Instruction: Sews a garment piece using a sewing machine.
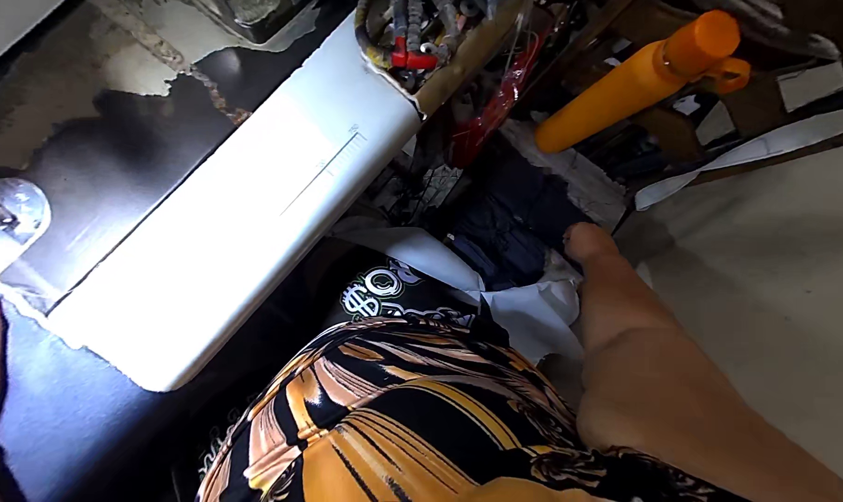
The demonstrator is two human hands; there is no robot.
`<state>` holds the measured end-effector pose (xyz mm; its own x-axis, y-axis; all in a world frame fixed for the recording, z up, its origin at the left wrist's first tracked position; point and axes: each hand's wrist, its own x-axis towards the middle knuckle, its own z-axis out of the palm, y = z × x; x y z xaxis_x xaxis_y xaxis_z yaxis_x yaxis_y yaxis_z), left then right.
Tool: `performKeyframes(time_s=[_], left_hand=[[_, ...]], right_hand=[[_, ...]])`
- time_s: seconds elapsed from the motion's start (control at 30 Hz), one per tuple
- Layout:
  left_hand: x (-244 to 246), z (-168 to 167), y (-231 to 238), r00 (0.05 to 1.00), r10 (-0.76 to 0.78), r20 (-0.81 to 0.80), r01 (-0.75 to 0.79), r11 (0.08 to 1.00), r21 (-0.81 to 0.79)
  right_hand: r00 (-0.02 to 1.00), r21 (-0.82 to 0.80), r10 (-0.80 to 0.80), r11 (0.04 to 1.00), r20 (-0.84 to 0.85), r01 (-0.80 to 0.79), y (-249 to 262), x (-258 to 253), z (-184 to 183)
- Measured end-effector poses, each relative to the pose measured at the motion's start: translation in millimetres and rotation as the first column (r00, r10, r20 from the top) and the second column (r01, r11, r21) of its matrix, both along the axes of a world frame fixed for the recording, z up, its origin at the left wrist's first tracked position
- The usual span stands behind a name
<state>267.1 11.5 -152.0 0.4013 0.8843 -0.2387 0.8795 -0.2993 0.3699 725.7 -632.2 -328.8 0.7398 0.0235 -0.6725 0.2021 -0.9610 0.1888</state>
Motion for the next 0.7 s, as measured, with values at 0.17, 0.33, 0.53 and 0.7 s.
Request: performKeyframes(time_s=[0.17,0.33,0.53,0.7], left_hand=[[23,18,-26,0.940,-0.206,0.271,0.139,0.959,0.247],[20,13,-25,0.925,-0.365,0.106,0.331,0.911,0.247],[20,-6,-2,0.905,-0.424,-0.043,0.406,0.825,0.394],[34,16,-22,0.910,-0.399,-0.109,0.408,0.817,0.407]], right_hand=[[0.988,-0.067,-0.092,0.993,0.124,0.101,21,-6,15],[0.983,0.035,-0.179,0.983,-0.038,0.180,3,14,23],[0.870,0.448,-0.465,0.751,-0.163,0.485,94,5,159],[0.963,0.788,-0.040,0.584,0.268,-0.195,275,-53,249]])
